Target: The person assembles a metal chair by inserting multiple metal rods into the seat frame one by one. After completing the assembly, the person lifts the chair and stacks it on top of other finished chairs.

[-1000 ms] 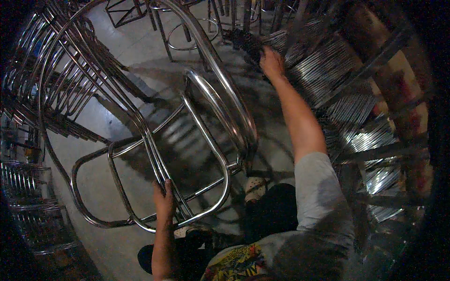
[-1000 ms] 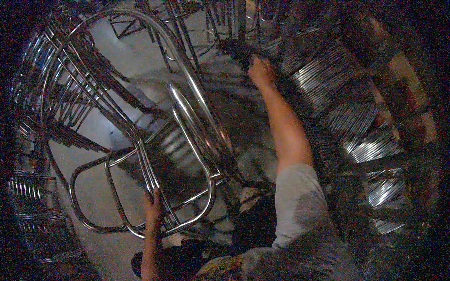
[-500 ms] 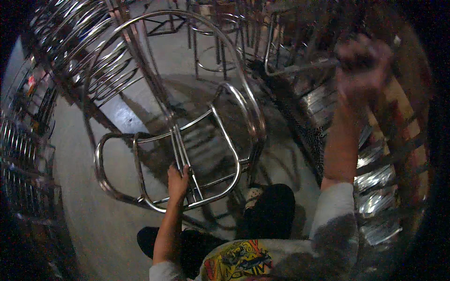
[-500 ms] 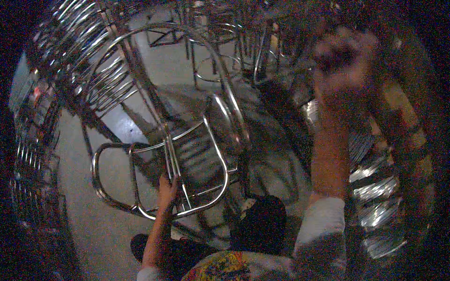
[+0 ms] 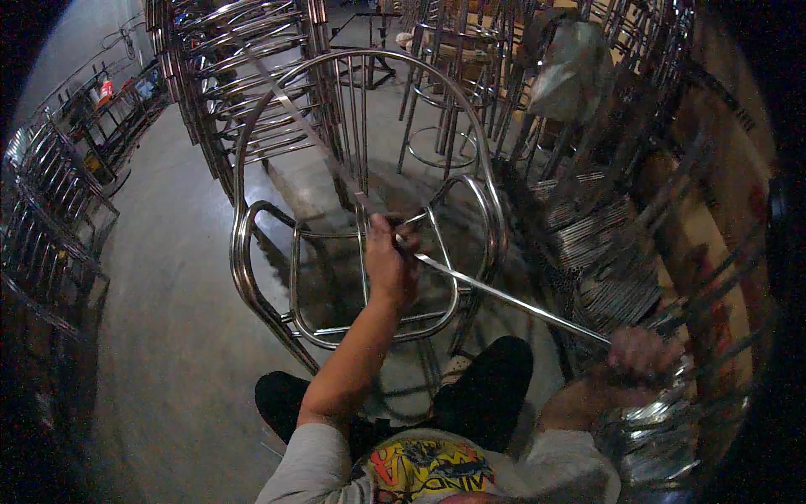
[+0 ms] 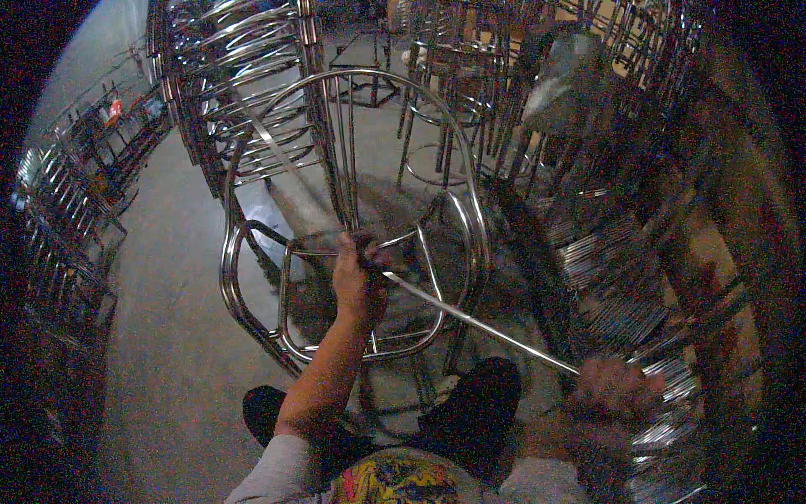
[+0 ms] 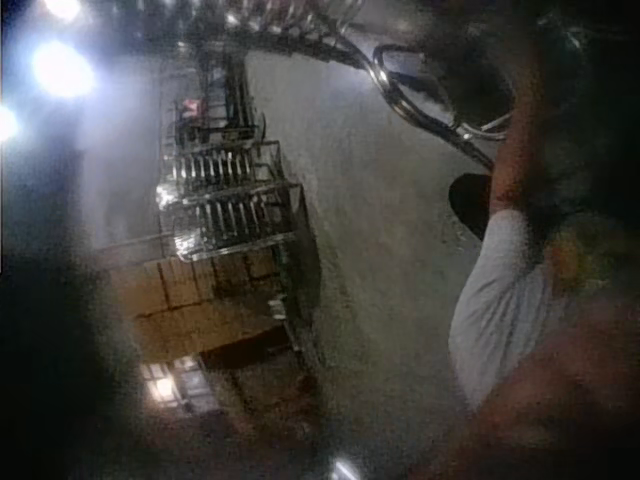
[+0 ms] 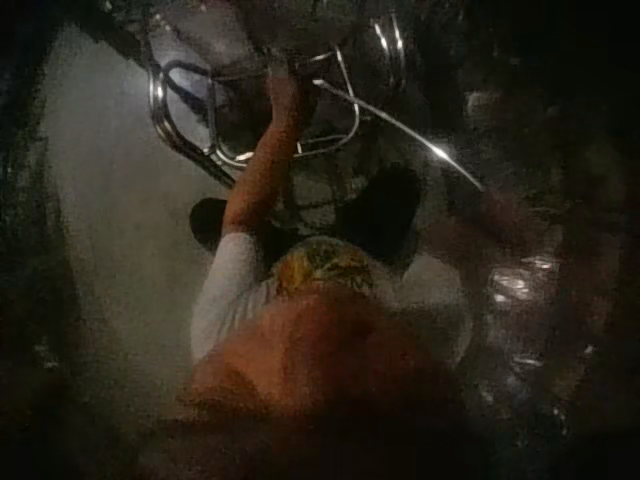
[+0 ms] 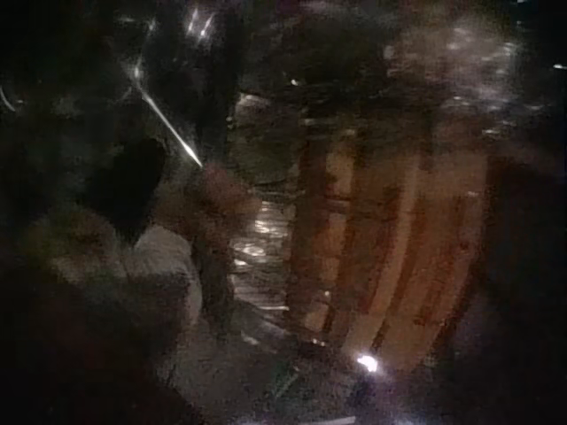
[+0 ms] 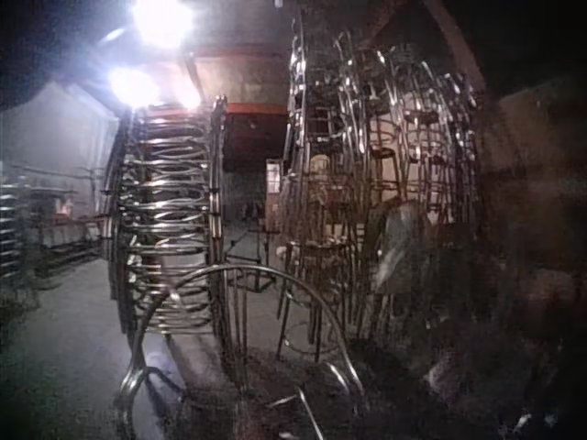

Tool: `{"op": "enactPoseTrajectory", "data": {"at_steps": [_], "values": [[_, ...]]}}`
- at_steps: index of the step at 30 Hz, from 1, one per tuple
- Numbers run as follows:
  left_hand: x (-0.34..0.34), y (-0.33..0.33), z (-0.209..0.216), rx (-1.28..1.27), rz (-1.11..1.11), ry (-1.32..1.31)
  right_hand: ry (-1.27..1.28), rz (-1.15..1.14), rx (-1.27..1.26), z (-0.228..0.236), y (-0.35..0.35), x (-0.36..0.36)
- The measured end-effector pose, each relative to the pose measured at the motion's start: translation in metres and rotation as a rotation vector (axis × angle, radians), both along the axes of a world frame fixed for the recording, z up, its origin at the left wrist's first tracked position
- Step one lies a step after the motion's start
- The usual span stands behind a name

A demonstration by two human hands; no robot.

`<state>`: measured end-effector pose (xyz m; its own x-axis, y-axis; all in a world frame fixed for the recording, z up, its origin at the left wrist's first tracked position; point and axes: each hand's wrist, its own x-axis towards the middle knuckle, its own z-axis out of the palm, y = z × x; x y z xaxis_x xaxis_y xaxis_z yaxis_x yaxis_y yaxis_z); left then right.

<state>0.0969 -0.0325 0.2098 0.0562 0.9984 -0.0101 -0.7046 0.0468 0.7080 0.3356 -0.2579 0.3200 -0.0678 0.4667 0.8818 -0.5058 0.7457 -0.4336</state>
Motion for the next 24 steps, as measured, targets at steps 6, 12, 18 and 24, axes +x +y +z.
{"op": "enactPoseTrajectory", "data": {"at_steps": [6, 12, 18, 24], "values": [[-0.045, 0.045, -0.043, -0.033, 0.355, 0.424, -0.626, -0.692, -1.190, -0.102, -0.023, -0.001], [-0.030, 0.064, -0.126, 0.141, 0.462, 0.911, -0.504, 0.221, -1.640, -0.171, 0.007, -0.025], [-0.026, 0.082, -0.166, 0.170, 0.369, 1.123, -0.434, 0.043, -1.779, -0.217, 0.010, -0.060], [-0.029, 0.085, -0.152, 0.211, 0.351, 1.003, -0.646, -0.054, -1.575, -0.243, 0.007, -0.064]]}}
